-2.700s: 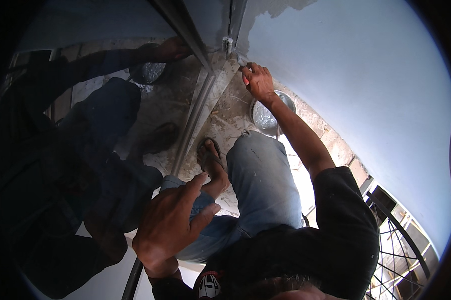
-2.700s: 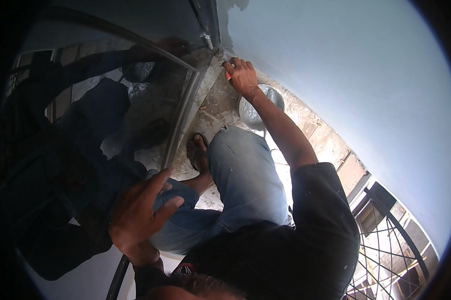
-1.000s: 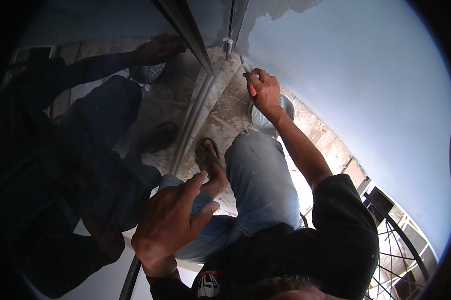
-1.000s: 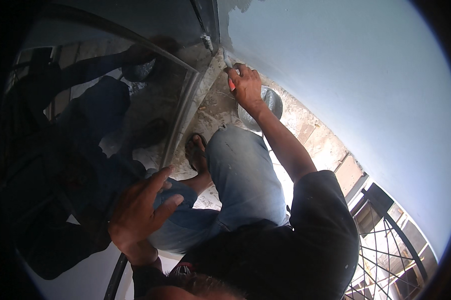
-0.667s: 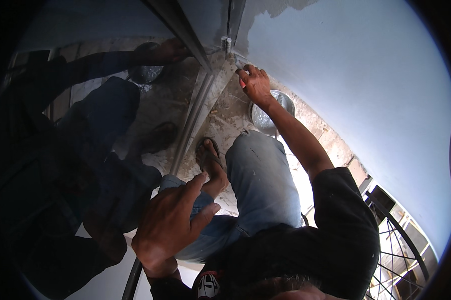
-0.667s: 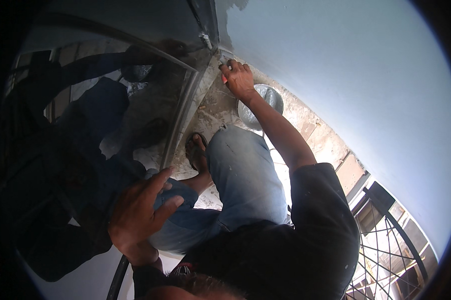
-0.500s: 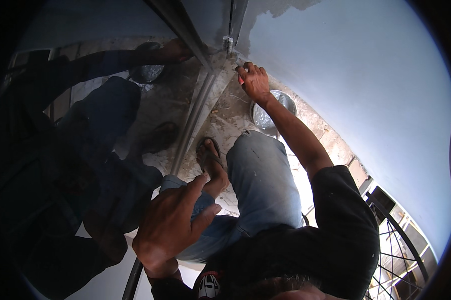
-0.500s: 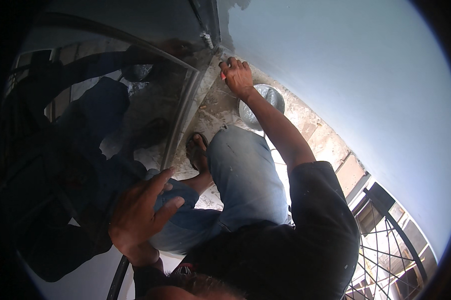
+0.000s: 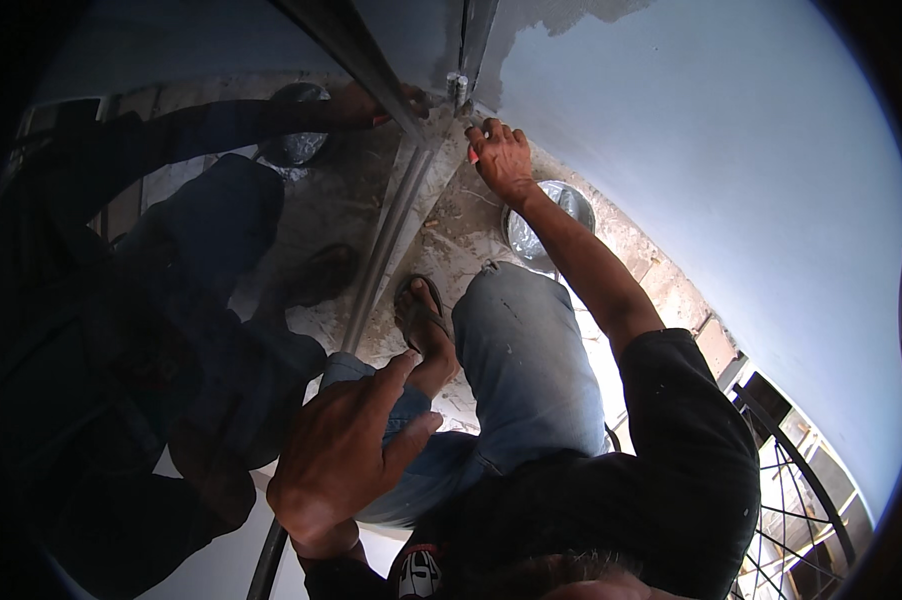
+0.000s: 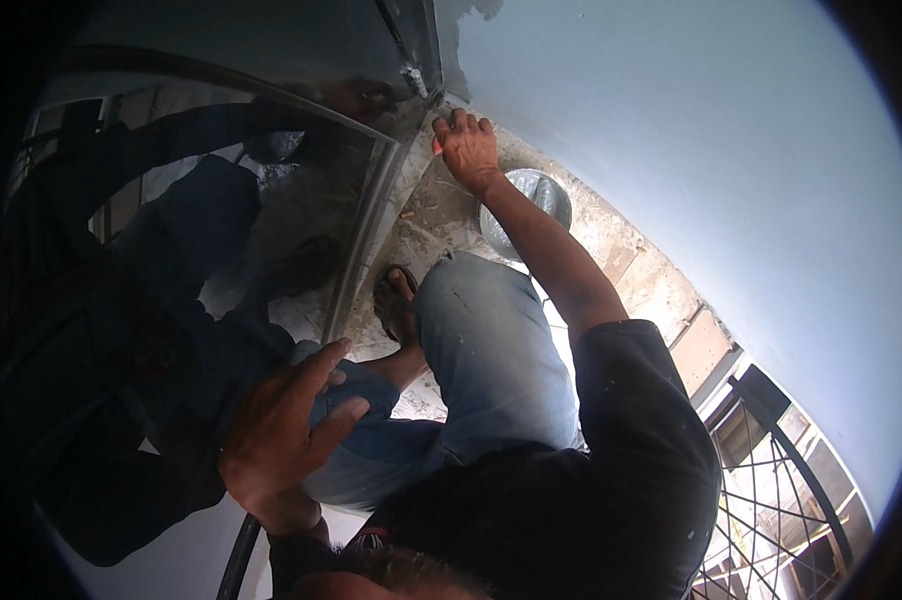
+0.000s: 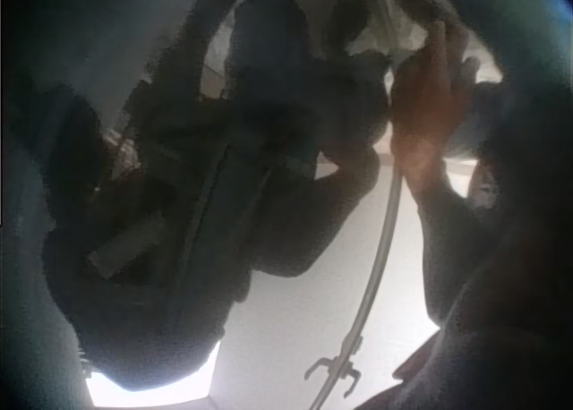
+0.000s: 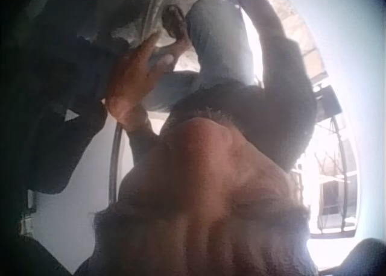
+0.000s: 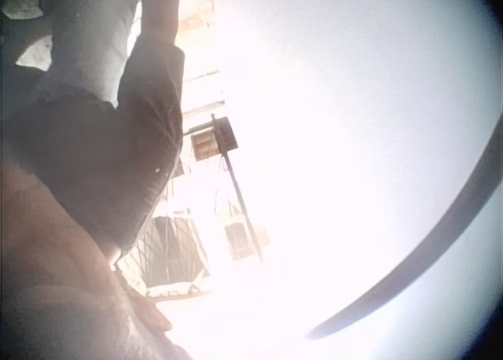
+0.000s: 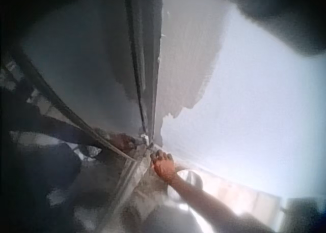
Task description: The person dips a paint brush into a bucket of white paint and applies it to the edge of a wall next to a glass door frame, using their fingers to wipe the painted surface.
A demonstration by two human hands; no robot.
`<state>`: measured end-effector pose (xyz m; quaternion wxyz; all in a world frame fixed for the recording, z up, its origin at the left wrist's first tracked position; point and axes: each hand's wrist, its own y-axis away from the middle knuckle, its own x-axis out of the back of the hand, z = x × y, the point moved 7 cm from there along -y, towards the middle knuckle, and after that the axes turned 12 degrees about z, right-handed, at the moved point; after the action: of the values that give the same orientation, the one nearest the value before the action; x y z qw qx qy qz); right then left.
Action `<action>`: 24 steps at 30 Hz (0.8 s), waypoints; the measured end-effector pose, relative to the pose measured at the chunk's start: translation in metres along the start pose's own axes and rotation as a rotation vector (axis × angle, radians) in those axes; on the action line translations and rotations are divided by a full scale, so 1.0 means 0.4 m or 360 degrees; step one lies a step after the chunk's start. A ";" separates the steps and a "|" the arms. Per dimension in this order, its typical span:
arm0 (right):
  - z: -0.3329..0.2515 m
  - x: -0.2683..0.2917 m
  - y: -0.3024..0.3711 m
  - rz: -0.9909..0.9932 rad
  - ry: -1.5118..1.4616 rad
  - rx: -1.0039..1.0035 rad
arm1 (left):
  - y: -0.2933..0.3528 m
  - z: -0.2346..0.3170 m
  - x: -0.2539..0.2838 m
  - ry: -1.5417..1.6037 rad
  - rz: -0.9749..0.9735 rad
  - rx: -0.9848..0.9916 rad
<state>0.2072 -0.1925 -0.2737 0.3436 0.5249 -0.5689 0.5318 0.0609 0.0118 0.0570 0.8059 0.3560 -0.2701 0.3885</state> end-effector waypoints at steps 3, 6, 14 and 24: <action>0.002 -0.006 -0.001 -0.0044 0.0025 -0.0030 | 0.001 0.000 0.000 0.0003 -0.0006 0.0009; -0.003 -0.017 0.003 -0.0044 0.0032 -0.0001 | 0.001 0.001 0.001 -0.0005 -0.0007 0.0009; -0.006 0.008 0.024 0.0044 -0.0038 -0.0026 | 0.000 0.000 0.001 0.0013 0.0028 0.0000; 0.000 -0.028 0.012 -0.0020 -0.0005 0.0014 | 0.001 0.005 0.001 0.0005 0.0036 -0.0023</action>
<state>0.2049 -0.1903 -0.2855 0.3437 0.5306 -0.5639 0.5313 0.0606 0.0105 0.0585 0.8044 0.3465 -0.2756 0.3960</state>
